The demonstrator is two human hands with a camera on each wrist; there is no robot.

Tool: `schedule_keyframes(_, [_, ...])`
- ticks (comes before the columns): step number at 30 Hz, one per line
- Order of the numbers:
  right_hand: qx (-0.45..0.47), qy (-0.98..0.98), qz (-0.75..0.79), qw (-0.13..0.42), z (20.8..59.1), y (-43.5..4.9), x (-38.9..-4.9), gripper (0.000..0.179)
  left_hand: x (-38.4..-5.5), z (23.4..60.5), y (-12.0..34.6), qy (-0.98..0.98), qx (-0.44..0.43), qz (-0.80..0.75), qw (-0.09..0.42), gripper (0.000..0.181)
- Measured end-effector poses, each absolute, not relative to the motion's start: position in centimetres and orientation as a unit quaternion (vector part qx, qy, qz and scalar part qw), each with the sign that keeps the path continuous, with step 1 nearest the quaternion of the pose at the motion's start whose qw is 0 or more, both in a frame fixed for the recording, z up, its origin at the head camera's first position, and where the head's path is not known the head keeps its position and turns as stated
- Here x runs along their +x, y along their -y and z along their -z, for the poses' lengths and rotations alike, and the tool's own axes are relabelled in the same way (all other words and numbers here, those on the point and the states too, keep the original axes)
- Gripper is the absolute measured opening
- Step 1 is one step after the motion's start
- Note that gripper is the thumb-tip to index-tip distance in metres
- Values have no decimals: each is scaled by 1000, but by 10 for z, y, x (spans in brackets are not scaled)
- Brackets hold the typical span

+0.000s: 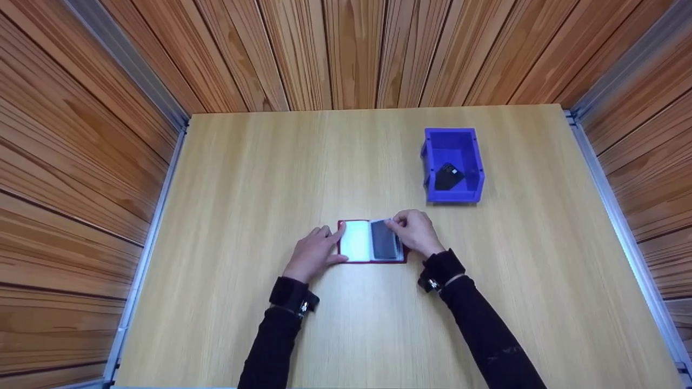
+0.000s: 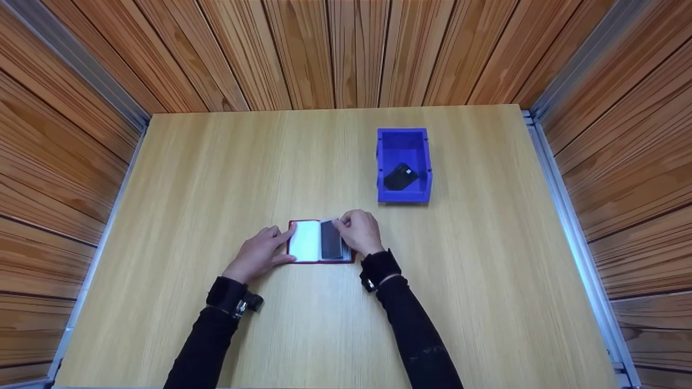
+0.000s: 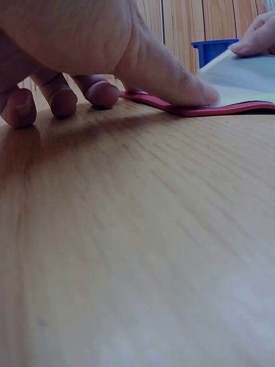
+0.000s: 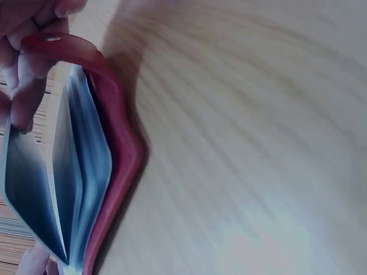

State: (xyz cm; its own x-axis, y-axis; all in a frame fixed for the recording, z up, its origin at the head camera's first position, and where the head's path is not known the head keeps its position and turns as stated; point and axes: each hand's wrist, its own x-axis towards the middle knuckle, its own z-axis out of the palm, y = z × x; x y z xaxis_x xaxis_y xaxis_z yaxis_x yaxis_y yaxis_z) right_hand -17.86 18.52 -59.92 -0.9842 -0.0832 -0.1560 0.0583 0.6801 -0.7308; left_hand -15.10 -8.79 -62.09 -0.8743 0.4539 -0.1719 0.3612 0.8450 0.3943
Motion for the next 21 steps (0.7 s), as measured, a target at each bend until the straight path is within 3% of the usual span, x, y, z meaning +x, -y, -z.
schedule_keyframes(6, [6,-913,401,75,598,-184,-177,27,-151,620,88,-950,209,-185,137,87])
schedule_keyframes(13, [-44,-891,450,34,594,-179,-175,24,-151,620,89,-949,212,-189,135,86])
schedule_keyframes(21, [-95,-857,500,79,593,-171,-168,21,-151,621,89,-948,222,-191,121,85])
